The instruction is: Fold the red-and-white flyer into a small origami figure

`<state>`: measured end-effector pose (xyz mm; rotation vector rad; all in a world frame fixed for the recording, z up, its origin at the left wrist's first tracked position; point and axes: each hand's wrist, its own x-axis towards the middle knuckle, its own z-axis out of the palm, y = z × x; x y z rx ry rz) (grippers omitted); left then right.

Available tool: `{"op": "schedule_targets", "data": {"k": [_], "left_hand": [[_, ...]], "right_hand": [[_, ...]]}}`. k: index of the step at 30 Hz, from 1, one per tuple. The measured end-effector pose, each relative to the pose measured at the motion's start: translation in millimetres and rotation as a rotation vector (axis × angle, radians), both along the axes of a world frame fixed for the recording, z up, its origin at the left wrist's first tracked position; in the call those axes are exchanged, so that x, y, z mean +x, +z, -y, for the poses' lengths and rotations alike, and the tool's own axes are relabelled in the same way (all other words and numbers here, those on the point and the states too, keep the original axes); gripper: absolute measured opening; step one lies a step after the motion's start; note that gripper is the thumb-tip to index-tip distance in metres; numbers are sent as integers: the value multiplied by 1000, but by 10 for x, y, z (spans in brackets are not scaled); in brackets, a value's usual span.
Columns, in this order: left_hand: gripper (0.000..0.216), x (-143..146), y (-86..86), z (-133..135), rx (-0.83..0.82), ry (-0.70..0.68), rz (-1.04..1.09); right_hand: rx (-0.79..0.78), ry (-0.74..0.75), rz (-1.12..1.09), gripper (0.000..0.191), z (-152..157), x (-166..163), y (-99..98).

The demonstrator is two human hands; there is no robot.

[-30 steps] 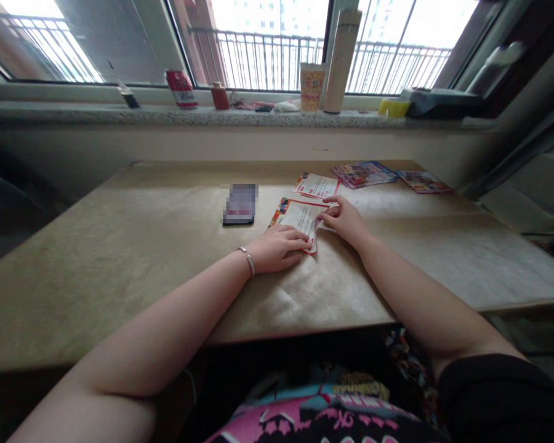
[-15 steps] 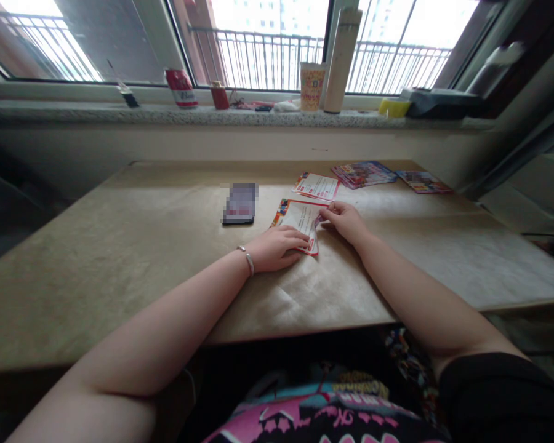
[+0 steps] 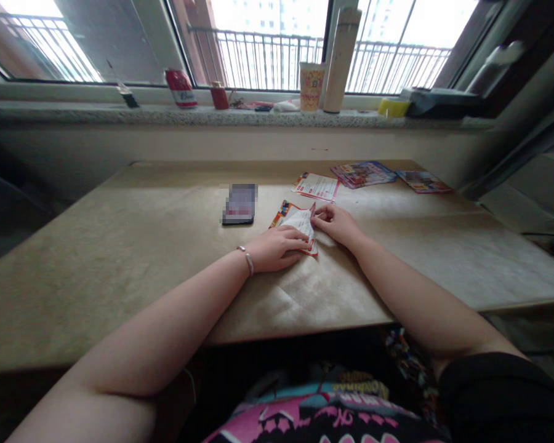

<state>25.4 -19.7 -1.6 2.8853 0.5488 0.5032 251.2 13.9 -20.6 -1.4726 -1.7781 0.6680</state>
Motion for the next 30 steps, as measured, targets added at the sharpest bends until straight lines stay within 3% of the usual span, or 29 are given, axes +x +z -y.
{"op": "schedule_targets", "data": {"k": [4, 13, 30], "left_hand": [[32, 2, -6, 0, 11, -15, -8], [26, 24, 7, -4, -53, 55, -16], [29, -1, -11, -21, -47, 9, 5]], "right_hand": [[17, 3, 0, 35, -78, 8, -58], [102, -128, 294, 30, -105, -36, -18], [34, -12, 34, 25, -5, 18, 34]]}}
